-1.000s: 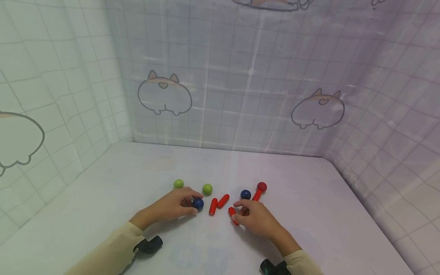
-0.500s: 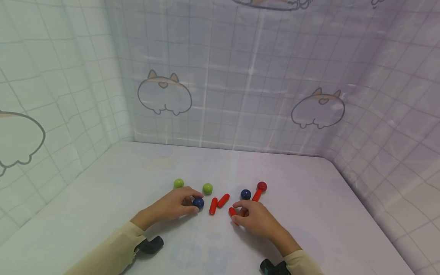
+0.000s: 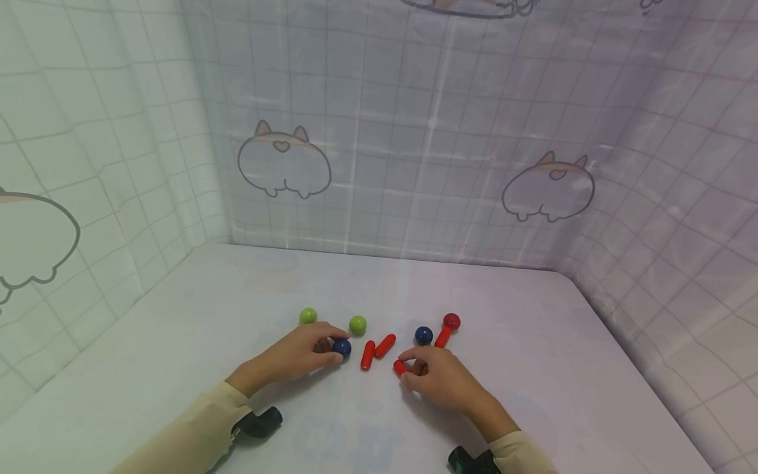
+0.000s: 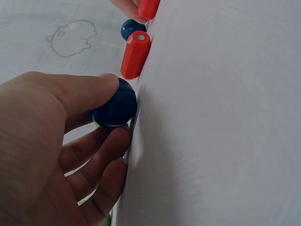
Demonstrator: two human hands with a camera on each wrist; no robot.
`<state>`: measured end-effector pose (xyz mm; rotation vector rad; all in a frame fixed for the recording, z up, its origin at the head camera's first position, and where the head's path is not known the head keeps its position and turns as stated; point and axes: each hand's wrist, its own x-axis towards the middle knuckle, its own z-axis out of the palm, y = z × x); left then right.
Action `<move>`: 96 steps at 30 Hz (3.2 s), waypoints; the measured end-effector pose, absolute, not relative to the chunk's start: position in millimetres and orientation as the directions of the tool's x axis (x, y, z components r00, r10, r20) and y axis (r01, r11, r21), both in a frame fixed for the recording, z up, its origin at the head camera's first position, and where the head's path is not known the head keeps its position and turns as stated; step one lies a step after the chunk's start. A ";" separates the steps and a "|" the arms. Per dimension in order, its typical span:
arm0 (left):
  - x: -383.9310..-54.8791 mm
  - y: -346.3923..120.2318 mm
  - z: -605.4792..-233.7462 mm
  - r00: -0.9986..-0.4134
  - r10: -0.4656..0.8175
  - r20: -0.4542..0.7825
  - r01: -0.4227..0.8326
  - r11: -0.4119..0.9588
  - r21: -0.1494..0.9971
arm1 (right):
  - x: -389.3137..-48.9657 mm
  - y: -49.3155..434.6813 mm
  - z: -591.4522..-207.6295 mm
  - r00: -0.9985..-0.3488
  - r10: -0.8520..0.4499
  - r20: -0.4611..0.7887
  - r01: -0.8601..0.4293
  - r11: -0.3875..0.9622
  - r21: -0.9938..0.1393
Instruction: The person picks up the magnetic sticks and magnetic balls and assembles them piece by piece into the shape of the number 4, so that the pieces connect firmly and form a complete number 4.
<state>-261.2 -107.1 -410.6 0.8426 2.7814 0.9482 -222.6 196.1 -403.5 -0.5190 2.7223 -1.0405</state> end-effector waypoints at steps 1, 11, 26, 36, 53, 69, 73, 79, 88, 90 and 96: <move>-261.3 -107.3 -411.0 -0.846 0.525 0.093 0.472 0.656 0.589 | -222.5 195.6 -403.2 -0.923 -0.383 -0.045 -0.257 0.698 -0.668; -263.4 -106.7 -411.1 -0.851 0.513 0.110 0.453 0.613 0.647 | -225.6 186.5 -396.0 -0.929 -0.361 -0.081 -0.242 0.758 -0.606; -258.4 -107.8 -409.7 -0.865 0.490 0.108 0.399 0.540 0.741 | -226.7 188.8 -405.7 -0.967 -0.238 -0.085 -0.107 0.690 -0.715; -258.9 -105.0 -408.8 -0.867 0.492 0.084 0.342 0.462 0.818 | -225.1 187.2 -403.0 -0.970 -0.227 -0.085 -0.082 0.636 -0.767; -260.2 -100.9 -407.7 -0.902 0.429 0.047 0.220 0.364 0.905 | -223.3 184.0 -400.1 -0.962 -0.260 -0.082 -0.078 0.553 -0.829; -259.4 -97.2 -407.8 -0.892 0.449 0.047 0.174 0.247 0.953 | -219.4 172.1 -398.0 -0.941 -0.335 -0.054 -0.094 0.410 -0.907; -259.1 -96.7 -408.1 -0.897 0.440 0.042 0.171 0.257 0.951 | -218.3 168.1 -397.9 -0.940 -0.336 -0.061 -0.084 0.401 -0.912; -258.2 -93.9 -409.3 -0.905 0.425 0.028 0.160 0.280 0.947 | -216.8 165.6 -398.3 -0.940 -0.333 -0.072 -0.071 0.397 -0.915; -256.1 -89.6 -406.8 -0.902 0.431 0.036 0.169 0.276 0.946 | -219.3 162.0 -401.6 -0.936 -0.346 -0.057 -0.088 0.391 -0.916; -256.3 -88.9 -406.0 -0.905 0.425 0.035 0.164 0.272 0.948 | -220.4 160.7 -402.2 -0.934 -0.353 -0.058 -0.092 0.393 -0.915; -256.8 -87.7 -405.0 -0.908 0.418 0.033 0.153 0.257 0.954 | -222.1 156.7 -400.4 -0.928 -0.369 -0.053 -0.103 0.389 -0.916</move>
